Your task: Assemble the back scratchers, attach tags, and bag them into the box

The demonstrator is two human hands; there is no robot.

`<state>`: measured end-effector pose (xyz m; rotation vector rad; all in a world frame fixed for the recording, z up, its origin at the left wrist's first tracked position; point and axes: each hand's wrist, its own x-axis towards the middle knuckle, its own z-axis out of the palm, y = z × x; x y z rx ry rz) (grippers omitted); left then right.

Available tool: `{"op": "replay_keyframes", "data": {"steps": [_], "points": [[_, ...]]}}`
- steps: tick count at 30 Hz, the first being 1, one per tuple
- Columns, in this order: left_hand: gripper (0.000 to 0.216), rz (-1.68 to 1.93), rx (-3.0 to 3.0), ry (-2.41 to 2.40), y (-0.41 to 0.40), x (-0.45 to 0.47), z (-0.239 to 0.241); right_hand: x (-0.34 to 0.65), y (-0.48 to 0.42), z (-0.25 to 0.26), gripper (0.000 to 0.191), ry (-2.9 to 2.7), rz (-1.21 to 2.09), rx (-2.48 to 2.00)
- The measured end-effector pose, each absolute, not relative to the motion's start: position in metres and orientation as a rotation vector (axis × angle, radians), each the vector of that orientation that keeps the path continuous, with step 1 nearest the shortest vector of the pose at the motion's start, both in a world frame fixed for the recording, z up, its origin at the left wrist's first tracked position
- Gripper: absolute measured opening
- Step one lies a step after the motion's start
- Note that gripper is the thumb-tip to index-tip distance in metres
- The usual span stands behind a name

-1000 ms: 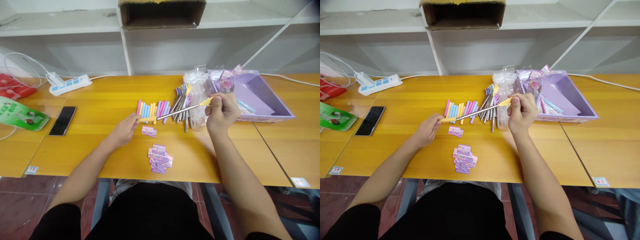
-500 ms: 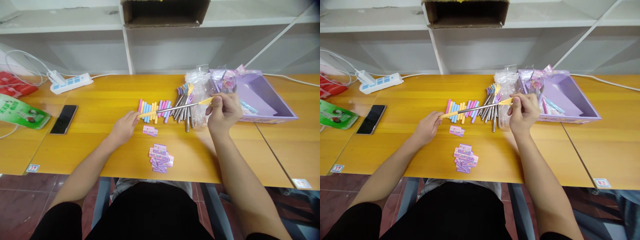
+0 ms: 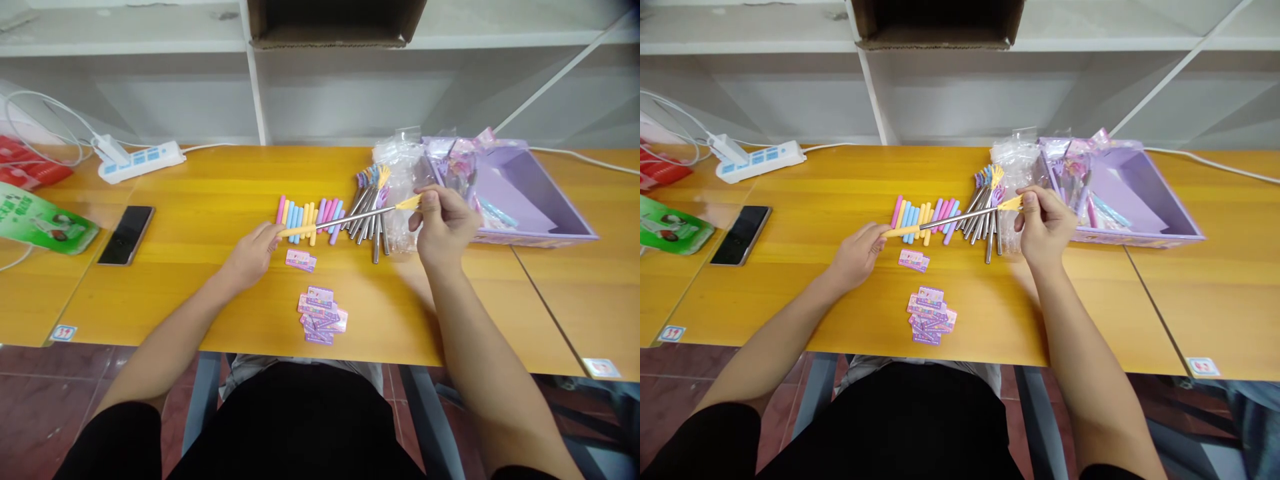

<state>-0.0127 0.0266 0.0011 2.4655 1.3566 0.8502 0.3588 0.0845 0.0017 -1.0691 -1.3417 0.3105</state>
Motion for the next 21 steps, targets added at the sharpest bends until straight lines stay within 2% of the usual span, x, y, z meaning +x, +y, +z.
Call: {"op": "replay_keyframes", "data": {"steps": [15, 21], "points": [[0.026, 0.843, 2.339, 1.492, 0.0246, -0.0089, 0.0022, 0.3559, 0.078, -0.0035, 0.034, -1.473, 0.279, -1.167], [0.023, 0.868, 2.277, 1.504, 0.0194, -0.0044, 0.0055, 0.3525, 0.08, -0.0075, 0.034, -1.424, 0.38, -1.152]]}}
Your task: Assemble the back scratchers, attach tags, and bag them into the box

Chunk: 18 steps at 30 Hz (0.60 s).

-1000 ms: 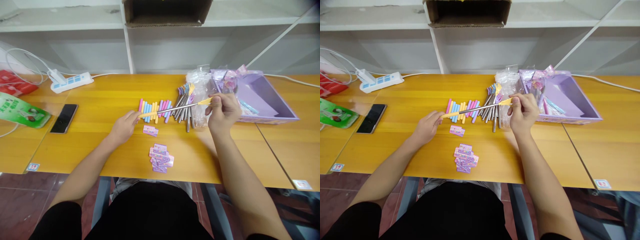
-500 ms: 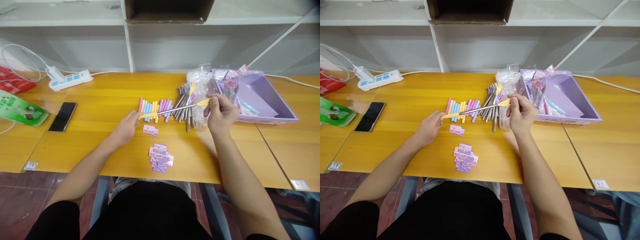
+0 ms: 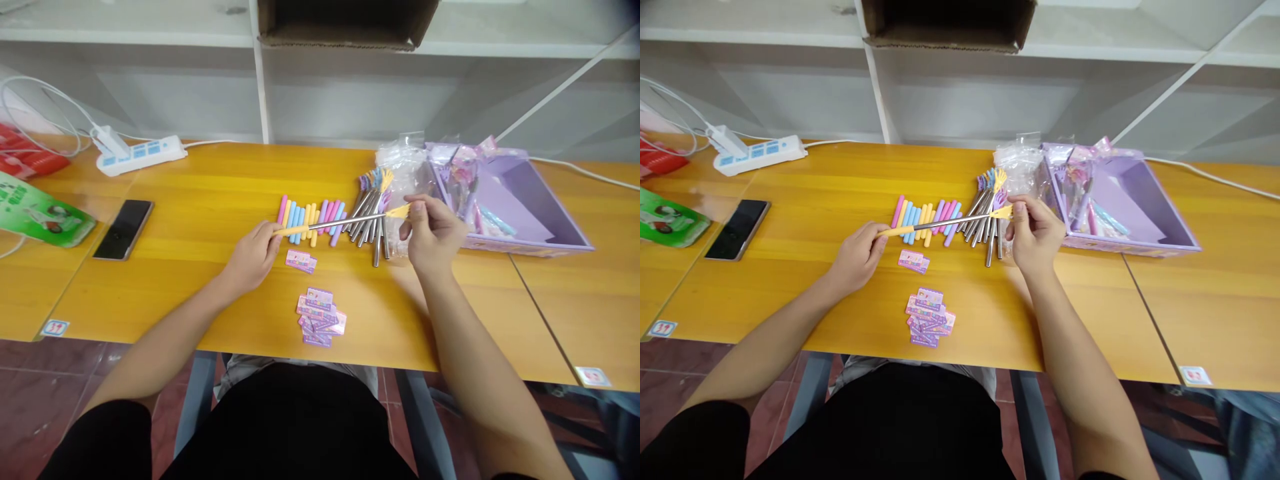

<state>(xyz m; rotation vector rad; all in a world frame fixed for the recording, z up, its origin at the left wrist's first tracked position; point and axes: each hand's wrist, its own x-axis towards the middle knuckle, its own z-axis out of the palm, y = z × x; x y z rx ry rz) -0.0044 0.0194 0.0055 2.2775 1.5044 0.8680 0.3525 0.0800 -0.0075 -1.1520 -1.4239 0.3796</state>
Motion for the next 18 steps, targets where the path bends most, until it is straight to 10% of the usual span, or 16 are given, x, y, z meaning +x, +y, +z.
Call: {"op": "replay_keyframes", "data": {"steps": [18], "points": [[0.013, 0.981, 2.114, 1.57, 0.015, 0.001, 0.001, 0.339, 0.08, -0.016, 0.039, -1.393, 0.64, -1.09]]}}
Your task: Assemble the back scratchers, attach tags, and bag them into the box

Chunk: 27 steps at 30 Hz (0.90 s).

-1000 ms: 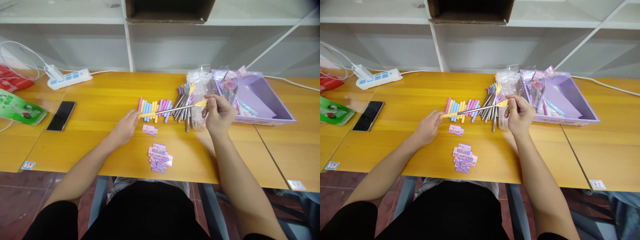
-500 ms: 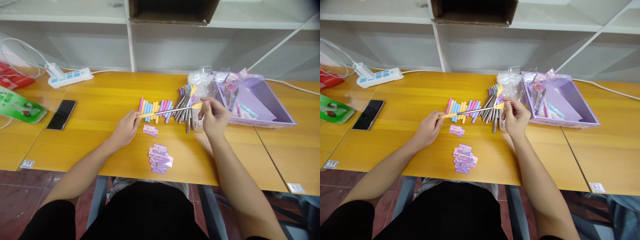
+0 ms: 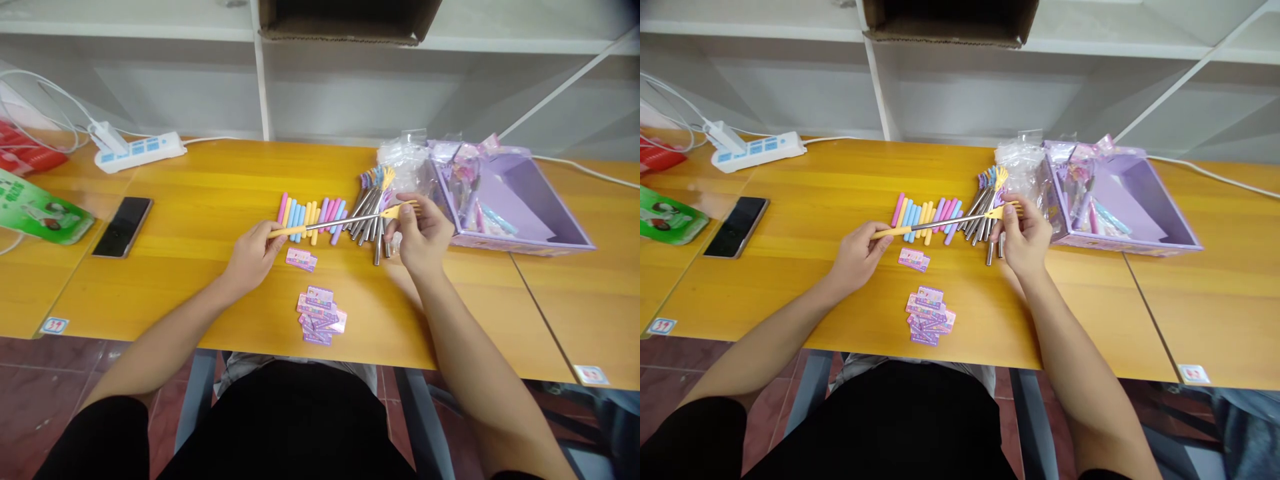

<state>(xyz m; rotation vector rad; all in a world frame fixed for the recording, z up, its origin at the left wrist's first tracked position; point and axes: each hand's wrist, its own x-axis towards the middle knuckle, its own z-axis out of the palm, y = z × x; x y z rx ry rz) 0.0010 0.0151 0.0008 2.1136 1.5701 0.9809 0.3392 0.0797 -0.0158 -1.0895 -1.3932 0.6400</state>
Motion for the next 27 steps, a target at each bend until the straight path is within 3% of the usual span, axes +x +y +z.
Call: {"op": "replay_keyframes", "data": {"steps": [27], "points": [[0.016, 1.048, 2.064, 1.514, 0.0054, 0.0104, 0.004, 0.3335, 0.0695, -0.0064, 0.044, -1.437, 0.647, -1.082]]}}
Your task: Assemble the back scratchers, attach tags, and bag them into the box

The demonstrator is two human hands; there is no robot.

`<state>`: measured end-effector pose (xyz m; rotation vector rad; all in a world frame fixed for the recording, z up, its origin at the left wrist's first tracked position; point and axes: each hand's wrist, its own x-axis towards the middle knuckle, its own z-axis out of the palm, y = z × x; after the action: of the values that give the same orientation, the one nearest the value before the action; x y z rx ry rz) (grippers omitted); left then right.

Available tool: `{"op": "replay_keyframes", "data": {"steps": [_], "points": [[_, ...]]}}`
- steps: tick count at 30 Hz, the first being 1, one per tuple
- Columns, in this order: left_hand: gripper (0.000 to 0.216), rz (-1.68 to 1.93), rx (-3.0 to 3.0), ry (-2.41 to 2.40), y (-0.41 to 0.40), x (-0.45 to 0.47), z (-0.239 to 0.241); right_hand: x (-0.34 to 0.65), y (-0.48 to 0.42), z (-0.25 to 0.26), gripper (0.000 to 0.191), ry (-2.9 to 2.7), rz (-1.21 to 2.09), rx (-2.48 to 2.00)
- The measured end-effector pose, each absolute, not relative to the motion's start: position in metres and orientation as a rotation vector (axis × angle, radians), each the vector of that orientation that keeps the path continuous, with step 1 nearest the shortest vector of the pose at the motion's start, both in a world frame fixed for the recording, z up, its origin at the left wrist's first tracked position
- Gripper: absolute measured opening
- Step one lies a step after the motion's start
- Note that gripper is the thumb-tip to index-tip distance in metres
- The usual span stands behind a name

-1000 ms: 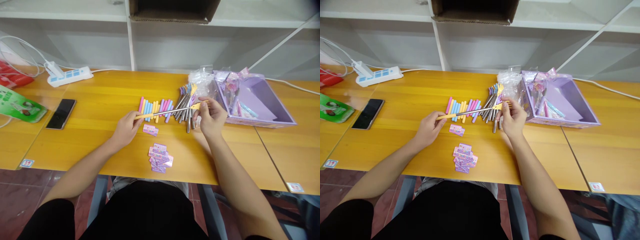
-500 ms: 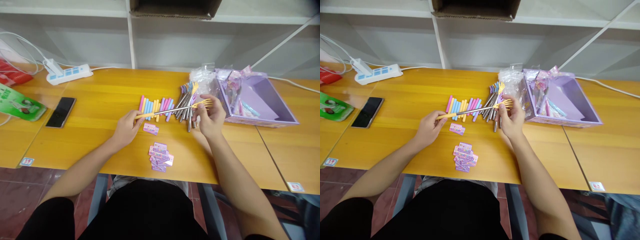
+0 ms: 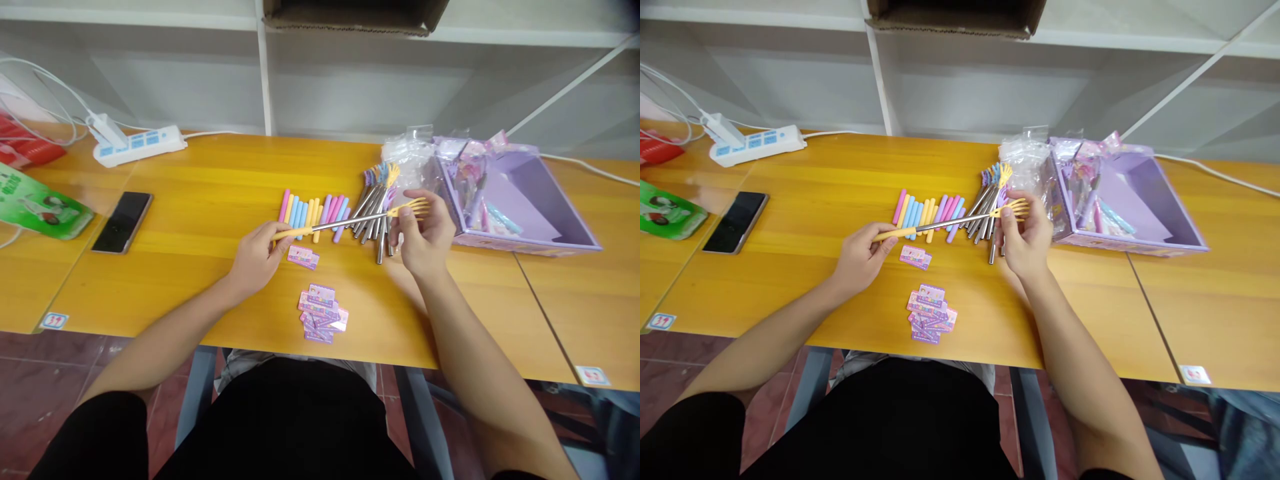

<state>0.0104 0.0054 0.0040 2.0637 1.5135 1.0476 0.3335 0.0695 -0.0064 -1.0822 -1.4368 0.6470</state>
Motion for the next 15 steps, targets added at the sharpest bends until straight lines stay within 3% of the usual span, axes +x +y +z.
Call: {"op": "replay_keyframes", "data": {"steps": [15], "points": [[0.018, 1.042, 2.084, 1.512, 0.007, 0.009, 0.0, 0.329, 0.069, -0.019, 0.039, -1.485, 0.622, -1.11]]}}
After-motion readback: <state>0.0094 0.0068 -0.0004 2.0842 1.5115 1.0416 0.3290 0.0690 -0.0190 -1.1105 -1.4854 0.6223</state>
